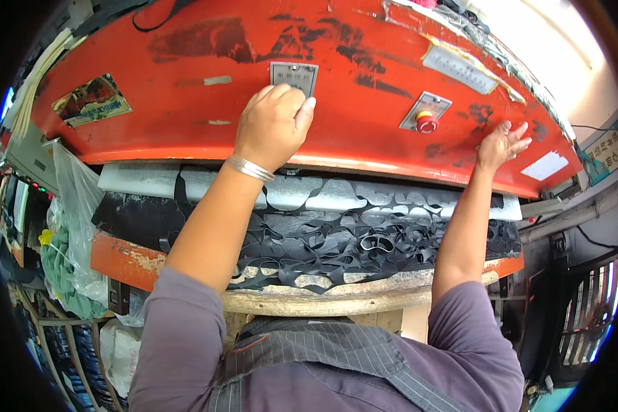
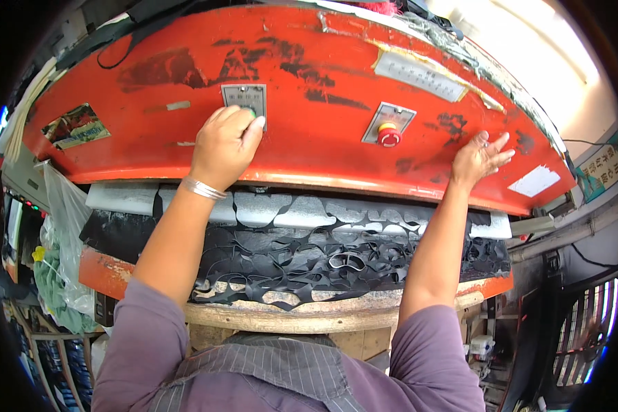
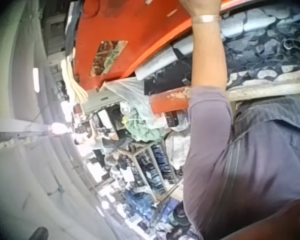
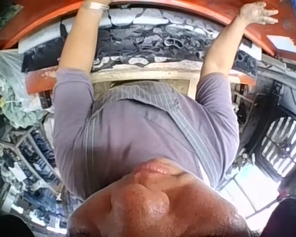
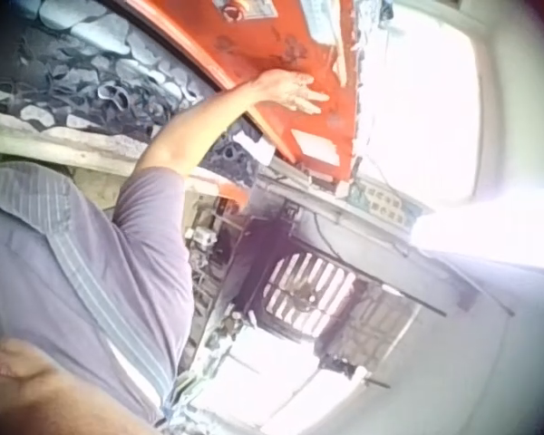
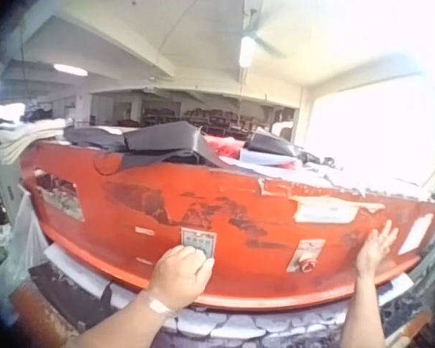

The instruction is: Using a hydraulic press and metal dies to cut shoe components from a sheet of black leather.

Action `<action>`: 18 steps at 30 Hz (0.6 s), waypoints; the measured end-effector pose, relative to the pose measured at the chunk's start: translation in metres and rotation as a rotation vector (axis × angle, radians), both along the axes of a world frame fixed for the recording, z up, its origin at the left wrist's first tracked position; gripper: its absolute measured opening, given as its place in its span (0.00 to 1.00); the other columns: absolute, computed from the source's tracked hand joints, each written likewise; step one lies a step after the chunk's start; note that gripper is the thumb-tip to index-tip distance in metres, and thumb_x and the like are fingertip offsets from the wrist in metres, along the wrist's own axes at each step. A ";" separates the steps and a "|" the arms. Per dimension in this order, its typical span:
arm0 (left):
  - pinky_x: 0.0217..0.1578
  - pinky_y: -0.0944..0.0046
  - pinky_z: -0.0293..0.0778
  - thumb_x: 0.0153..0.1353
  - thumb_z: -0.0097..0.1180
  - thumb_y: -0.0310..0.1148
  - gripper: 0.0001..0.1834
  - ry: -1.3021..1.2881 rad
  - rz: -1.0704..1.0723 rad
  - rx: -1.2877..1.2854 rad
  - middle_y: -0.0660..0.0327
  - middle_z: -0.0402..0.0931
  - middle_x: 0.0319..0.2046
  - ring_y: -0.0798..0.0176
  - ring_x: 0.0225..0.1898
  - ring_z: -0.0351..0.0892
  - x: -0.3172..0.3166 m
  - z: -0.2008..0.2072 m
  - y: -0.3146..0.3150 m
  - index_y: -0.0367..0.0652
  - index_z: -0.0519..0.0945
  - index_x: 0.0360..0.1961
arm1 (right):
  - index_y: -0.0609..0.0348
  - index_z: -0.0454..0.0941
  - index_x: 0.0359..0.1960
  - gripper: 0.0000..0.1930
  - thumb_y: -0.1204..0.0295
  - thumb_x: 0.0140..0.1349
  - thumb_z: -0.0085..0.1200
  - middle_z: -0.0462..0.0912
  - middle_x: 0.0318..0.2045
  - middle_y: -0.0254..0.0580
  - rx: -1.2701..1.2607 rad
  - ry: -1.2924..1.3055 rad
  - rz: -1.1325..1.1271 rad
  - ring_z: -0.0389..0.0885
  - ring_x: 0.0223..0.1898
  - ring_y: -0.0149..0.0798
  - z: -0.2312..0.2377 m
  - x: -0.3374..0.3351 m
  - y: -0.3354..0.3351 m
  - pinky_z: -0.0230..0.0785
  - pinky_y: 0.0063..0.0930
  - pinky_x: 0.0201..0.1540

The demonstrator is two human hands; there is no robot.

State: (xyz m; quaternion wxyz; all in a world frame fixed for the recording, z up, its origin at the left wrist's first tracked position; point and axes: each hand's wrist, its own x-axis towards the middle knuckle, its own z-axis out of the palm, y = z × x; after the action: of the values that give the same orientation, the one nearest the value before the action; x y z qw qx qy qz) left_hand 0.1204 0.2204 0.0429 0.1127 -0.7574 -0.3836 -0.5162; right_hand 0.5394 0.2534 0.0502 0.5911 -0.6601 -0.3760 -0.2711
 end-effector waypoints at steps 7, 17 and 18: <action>0.28 0.52 0.68 0.62 0.53 0.39 0.18 0.065 -0.120 -0.755 0.52 0.71 0.21 0.47 0.25 0.72 -0.026 -0.053 -0.122 0.41 0.73 0.18 | 0.58 0.74 0.50 0.24 0.64 0.53 0.64 0.77 0.48 0.51 -0.689 -0.124 0.809 0.73 0.53 0.52 -0.073 -0.094 -0.133 0.62 0.40 0.58; 0.39 0.55 0.71 0.55 0.57 0.34 0.07 0.176 0.096 -0.833 0.59 0.76 0.28 0.52 0.34 0.74 -0.023 -0.107 -0.256 0.43 0.82 0.27 | 0.64 0.74 0.42 0.24 0.65 0.43 0.65 0.79 0.36 0.46 -1.045 -0.824 1.518 0.78 0.39 0.46 -0.110 -0.228 -0.249 0.74 0.36 0.38; 0.38 0.55 0.71 0.54 0.56 0.33 0.07 0.145 0.094 -0.817 0.59 0.75 0.26 0.52 0.34 0.73 -0.023 -0.110 -0.257 0.42 0.82 0.26 | 0.64 0.74 0.41 0.24 0.65 0.43 0.65 0.79 0.36 0.47 -1.075 -0.859 1.568 0.78 0.40 0.47 -0.106 -0.227 -0.244 0.74 0.36 0.39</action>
State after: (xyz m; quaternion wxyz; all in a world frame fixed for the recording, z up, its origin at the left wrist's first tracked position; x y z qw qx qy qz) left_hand 0.0974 -0.0369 -0.0668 -0.1468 -0.7558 -0.5822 -0.2613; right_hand 0.3126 0.0090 -0.0554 0.0460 -0.2551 -0.9489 0.1799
